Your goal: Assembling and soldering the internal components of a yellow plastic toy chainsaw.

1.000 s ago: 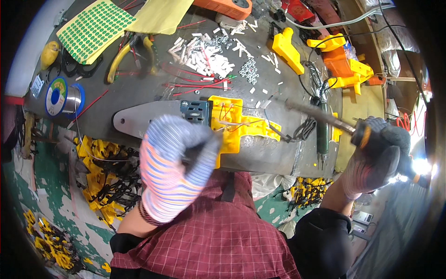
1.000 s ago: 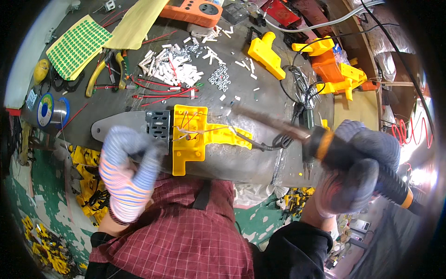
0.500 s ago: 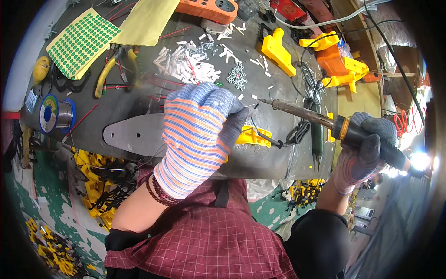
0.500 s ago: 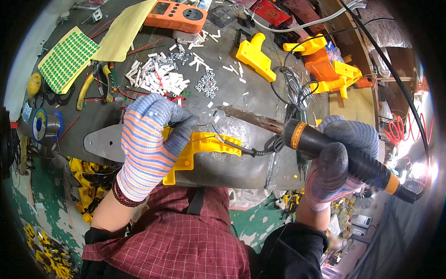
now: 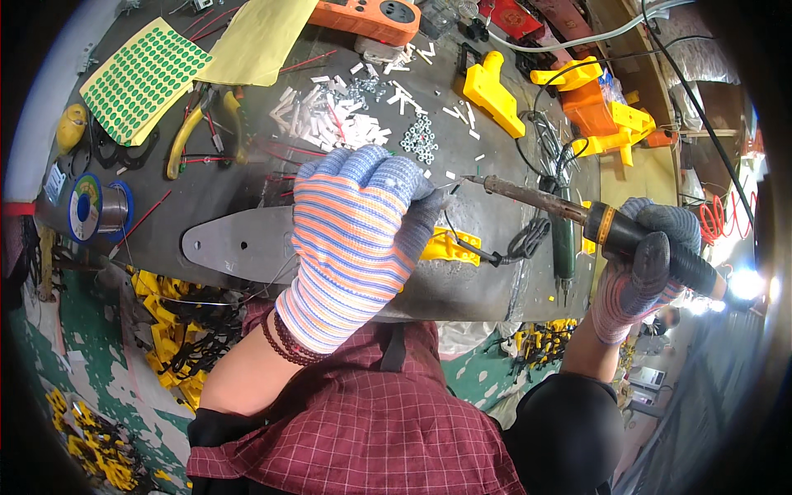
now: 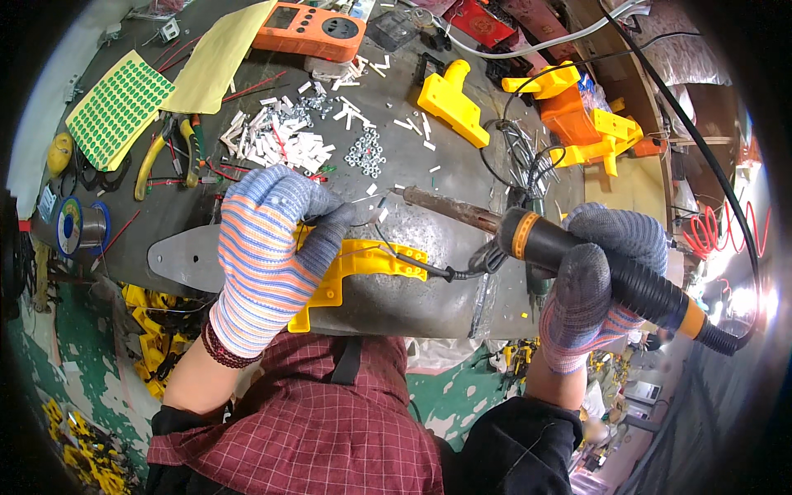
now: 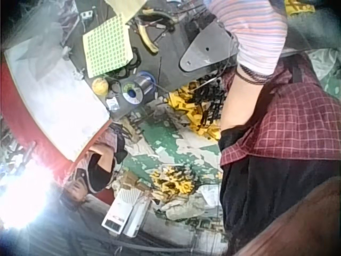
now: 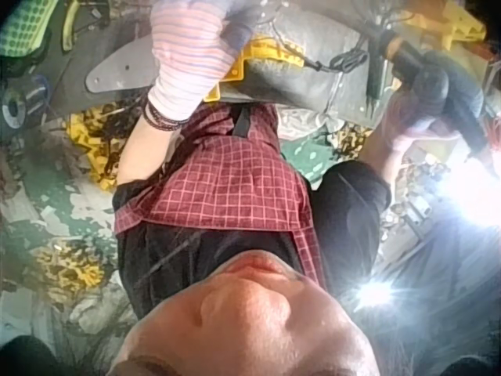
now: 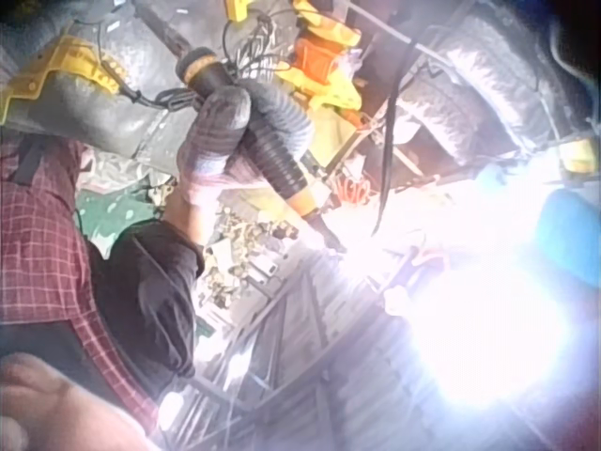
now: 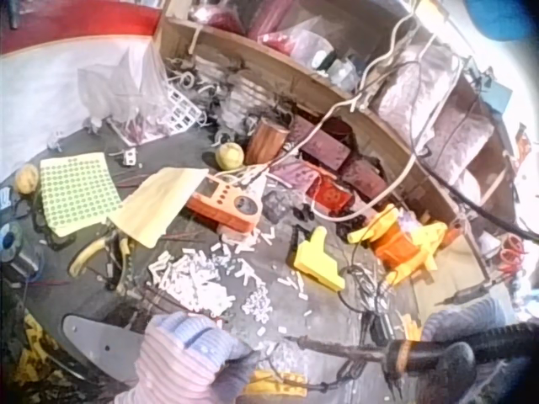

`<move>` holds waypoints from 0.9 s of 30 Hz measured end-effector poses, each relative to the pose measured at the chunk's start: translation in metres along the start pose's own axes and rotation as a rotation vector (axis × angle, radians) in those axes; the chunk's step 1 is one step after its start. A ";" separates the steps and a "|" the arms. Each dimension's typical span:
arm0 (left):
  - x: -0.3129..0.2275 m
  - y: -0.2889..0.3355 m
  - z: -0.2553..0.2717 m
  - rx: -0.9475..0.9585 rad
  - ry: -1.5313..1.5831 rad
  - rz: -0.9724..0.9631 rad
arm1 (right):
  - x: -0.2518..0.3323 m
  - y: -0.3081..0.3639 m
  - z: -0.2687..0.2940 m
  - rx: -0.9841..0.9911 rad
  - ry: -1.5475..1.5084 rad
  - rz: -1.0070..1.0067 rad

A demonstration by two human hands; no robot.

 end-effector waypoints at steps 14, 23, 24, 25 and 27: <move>-0.003 -0.004 -0.007 0.041 -0.012 -0.010 | 0.000 0.000 -0.001 0.031 0.004 -0.029; -0.004 -0.008 -0.010 0.032 -0.046 -0.033 | -0.006 -0.003 0.000 0.045 -0.029 -0.047; -0.003 -0.008 -0.010 0.032 -0.047 -0.033 | -0.006 -0.003 0.000 0.032 -0.029 -0.057; -0.003 -0.008 -0.011 0.032 -0.037 -0.037 | -0.006 -0.002 0.000 0.032 -0.029 -0.057; -0.001 -0.007 -0.011 0.033 -0.029 -0.040 | -0.006 -0.001 0.000 0.026 -0.011 -0.072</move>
Point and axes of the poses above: each hand's wrist, its own y-axis away from the middle knuckle, its own z-axis out of the back of the hand, x = y × z, the point moved 5 cm from there along -y, towards the middle knuckle, and after that the axes turned 12 degrees about -x, right-handed, at the moved point
